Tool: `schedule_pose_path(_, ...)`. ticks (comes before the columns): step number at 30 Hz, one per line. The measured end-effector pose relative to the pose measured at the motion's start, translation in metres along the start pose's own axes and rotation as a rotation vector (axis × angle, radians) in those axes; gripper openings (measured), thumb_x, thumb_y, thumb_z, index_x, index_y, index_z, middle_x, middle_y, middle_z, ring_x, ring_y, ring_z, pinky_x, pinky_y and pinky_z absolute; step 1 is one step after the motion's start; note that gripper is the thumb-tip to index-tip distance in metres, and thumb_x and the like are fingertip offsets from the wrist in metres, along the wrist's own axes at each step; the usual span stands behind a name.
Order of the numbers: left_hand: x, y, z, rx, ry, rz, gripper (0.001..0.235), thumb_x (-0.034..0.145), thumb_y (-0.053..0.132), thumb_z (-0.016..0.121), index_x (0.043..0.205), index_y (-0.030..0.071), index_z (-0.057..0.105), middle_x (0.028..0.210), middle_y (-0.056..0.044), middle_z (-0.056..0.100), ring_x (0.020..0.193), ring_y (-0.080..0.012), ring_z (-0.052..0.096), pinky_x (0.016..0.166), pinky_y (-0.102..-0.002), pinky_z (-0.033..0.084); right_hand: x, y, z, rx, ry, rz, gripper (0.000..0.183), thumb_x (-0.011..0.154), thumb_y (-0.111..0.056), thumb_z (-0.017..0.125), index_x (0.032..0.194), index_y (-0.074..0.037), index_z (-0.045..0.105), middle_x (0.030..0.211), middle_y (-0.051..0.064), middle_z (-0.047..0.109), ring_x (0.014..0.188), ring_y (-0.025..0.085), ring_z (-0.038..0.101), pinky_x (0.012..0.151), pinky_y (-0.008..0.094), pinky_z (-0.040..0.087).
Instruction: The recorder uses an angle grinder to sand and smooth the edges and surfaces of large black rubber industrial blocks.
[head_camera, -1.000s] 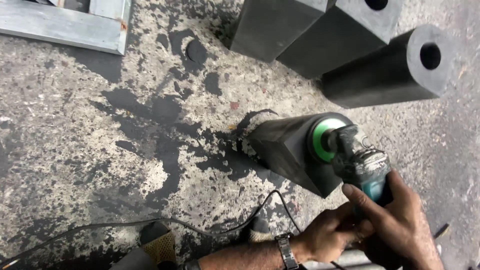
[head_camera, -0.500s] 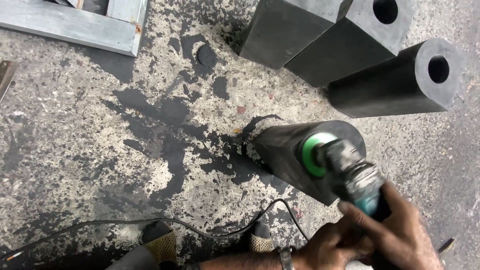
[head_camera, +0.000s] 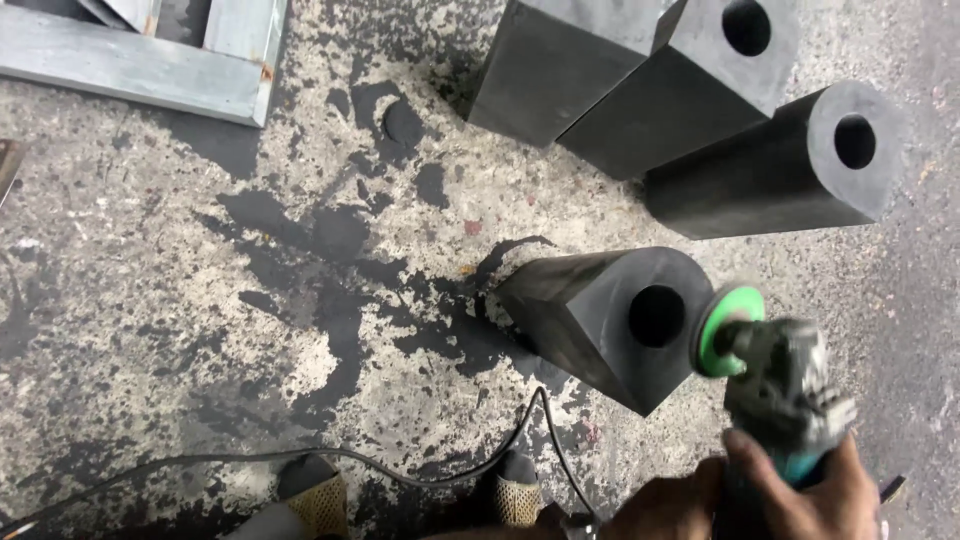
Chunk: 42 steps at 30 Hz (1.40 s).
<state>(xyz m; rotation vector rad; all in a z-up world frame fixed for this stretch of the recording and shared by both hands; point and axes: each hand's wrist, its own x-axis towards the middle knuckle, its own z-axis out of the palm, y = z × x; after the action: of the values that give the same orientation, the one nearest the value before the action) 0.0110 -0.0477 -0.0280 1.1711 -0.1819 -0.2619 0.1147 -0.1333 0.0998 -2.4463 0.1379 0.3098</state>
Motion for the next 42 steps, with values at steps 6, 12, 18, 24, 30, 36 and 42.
schedule_pose_path(6,0.002,0.036,-0.062,0.608,-0.181,0.284,0.045,0.099,0.045,0.063,0.106,0.001,0.065,0.085,-0.015,0.071,0.072,-0.0265,0.066,0.069,-0.042,0.055,-0.013,0.047,-0.014,0.044,0.101,0.125,0.057,0.081,-0.01,0.081,0.134,0.001,0.064,0.105,0.018,0.075,0.092,0.025,0.072,0.083,0.04,0.056)
schedule_pose_path(12,0.035,0.107,-0.18,1.251,0.107,0.816,0.045,0.068,0.036,0.075,0.101,0.005,0.072,0.103,-0.007,0.067,0.108,-0.0198,0.06,0.103,-0.044,0.05,-0.015,0.119,-0.017,0.215,0.121,0.281,0.053,0.085,-0.012,0.081,0.134,0.001,0.066,0.101,0.016,0.075,0.088,0.025,0.072,0.081,0.039,0.056)
schedule_pose_path(18,0.056,0.072,-0.19,1.477,-0.055,0.604,0.042,0.08,0.033,0.074,0.105,-0.001,0.067,0.098,-0.01,0.062,0.106,-0.0263,0.058,0.11,-0.061,0.046,-0.018,0.172,-0.004,0.346,0.116,0.332,0.053,0.084,-0.011,0.081,0.134,0.001,0.066,0.103,0.017,0.075,0.091,0.024,0.072,0.084,0.038,0.055)
schedule_pose_path(24,0.065,0.056,-0.124,1.385,0.452,0.393,0.056,0.091,0.045,0.07,0.116,-0.005,0.065,0.11,-0.018,0.063,0.109,-0.0295,0.056,0.097,-0.054,0.048,-0.015,0.175,-0.021,0.445,0.104,0.351,0.055,0.087,-0.011,0.076,0.14,0.0,0.062,0.11,0.016,0.074,0.098,0.025,0.071,0.087,0.04,0.055)
schedule_pose_path(30,0.043,0.041,-0.103,1.281,0.634,0.503,0.043,0.094,0.041,0.071,0.115,0.004,0.069,0.107,-0.013,0.065,0.093,-0.0237,0.057,0.078,-0.044,0.046,-0.024,0.151,-0.033,0.439,-0.019,0.307,0.065,0.083,-0.009,0.074,0.145,-0.001,0.058,0.116,0.017,0.074,0.105,0.026,0.072,0.091,0.039,0.054)
schedule_pose_path(36,-0.02,0.052,-0.039,0.328,-0.045,-0.027,0.052,0.099,0.055,0.059,0.114,0.006,0.065,0.104,-0.013,0.071,0.09,-0.0235,0.066,0.081,-0.038,0.053,-0.033,0.063,-0.02,0.403,-0.024,0.268,0.069,0.079,-0.008,0.077,0.144,-0.002,0.057,0.114,0.016,0.073,0.102,0.024,0.07,0.086,0.036,0.054)
schedule_pose_path(42,-0.023,0.047,-0.001,-0.378,-0.23,-0.131,0.088,0.104,0.067,0.05,0.157,-0.003,0.041,0.147,-0.024,0.055,0.139,-0.0345,0.052,0.116,-0.045,0.042,-0.031,0.018,-0.01,0.178,-0.105,0.236,0.065,0.078,-0.014,0.081,0.136,0.001,0.056,0.106,0.017,0.073,0.095,0.021,0.07,0.08,0.036,0.057)
